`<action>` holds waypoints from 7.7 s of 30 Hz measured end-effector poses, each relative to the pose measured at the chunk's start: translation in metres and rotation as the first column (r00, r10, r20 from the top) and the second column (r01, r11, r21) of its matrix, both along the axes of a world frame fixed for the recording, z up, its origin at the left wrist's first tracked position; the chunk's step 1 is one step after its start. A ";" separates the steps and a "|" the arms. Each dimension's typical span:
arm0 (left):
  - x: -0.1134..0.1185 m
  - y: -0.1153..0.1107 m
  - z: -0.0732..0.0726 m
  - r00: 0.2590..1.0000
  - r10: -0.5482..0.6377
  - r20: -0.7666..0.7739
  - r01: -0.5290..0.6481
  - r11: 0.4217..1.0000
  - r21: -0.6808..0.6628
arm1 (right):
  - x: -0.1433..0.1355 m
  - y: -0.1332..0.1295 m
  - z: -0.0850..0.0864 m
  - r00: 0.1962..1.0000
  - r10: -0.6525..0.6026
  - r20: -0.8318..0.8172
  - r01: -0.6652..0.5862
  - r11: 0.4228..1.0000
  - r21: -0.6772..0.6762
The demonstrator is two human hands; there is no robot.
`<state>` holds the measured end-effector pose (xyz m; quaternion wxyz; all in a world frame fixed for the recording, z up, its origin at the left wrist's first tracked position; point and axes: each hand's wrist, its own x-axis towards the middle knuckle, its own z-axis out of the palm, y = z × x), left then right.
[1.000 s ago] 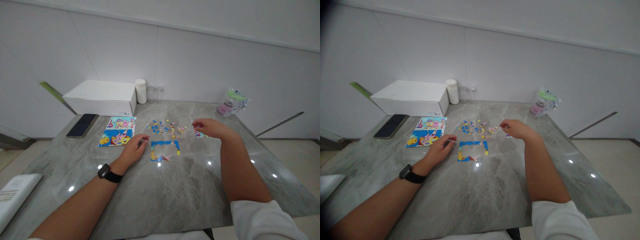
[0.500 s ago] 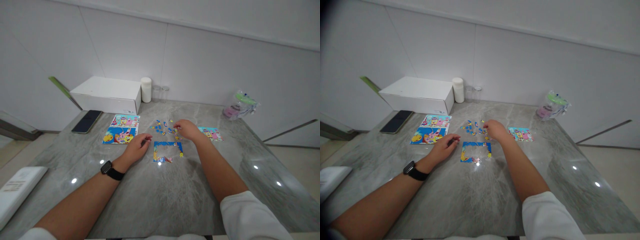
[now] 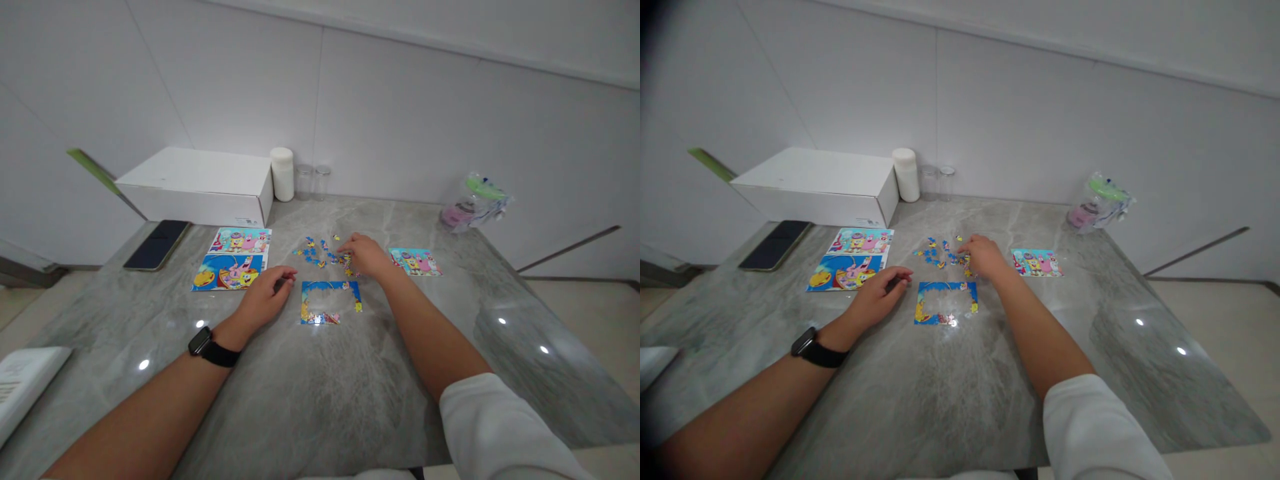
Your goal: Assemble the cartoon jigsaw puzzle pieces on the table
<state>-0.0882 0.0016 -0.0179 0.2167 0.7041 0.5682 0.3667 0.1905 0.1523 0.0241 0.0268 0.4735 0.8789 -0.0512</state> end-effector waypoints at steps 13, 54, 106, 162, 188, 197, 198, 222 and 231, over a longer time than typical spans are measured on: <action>0.000 0.000 -0.001 1.000 0.015 0.004 -0.015 1.000 -0.024 | 0.012 0.005 0.005 0.996 -0.093 -0.004 0.093 0.995 0.041; 0.001 0.001 -0.002 0.997 0.018 0.068 -0.013 0.997 -0.072 | 0.034 0.038 -0.027 0.938 -0.222 -0.267 0.228 0.974 -0.010; 0.002 0.000 -0.001 0.998 -0.002 0.065 0.006 0.998 -0.066 | 0.023 0.026 -0.021 0.981 0.100 -0.169 -0.123 0.983 -0.138; 0.109 -0.046 0.013 0.975 -0.032 0.219 0.050 0.996 -0.075 | 0.035 -0.151 -0.041 0.423 -0.026 -0.906 -0.027 0.999 -0.042; 0.088 -0.039 0.010 0.979 -0.143 -0.143 0.168 0.970 0.177 | 0.061 -0.140 -0.025 0.750 0.350 -0.561 -0.249 0.935 0.252; 0.092 -0.038 0.006 0.995 -0.094 -0.045 0.099 0.990 0.104 | 0.057 -0.143 -0.032 0.824 0.303 -0.479 -0.265 0.953 0.148; 0.091 -0.037 0.005 0.996 -0.085 -0.032 0.088 0.991 0.103 | 0.057 -0.143 -0.032 0.832 0.299 -0.467 -0.261 0.954 0.145; 0.084 -0.040 0.009 0.964 -0.053 0.261 0.055 0.998 -0.001 | 0.063 -0.132 -0.036 0.753 0.158 -0.638 -0.080 0.986 0.149; 0.079 -0.037 0.030 0.924 0.074 0.375 -0.081 0.997 0.003 | 0.053 -0.123 -0.049 0.665 0.007 -0.747 0.059 0.996 0.061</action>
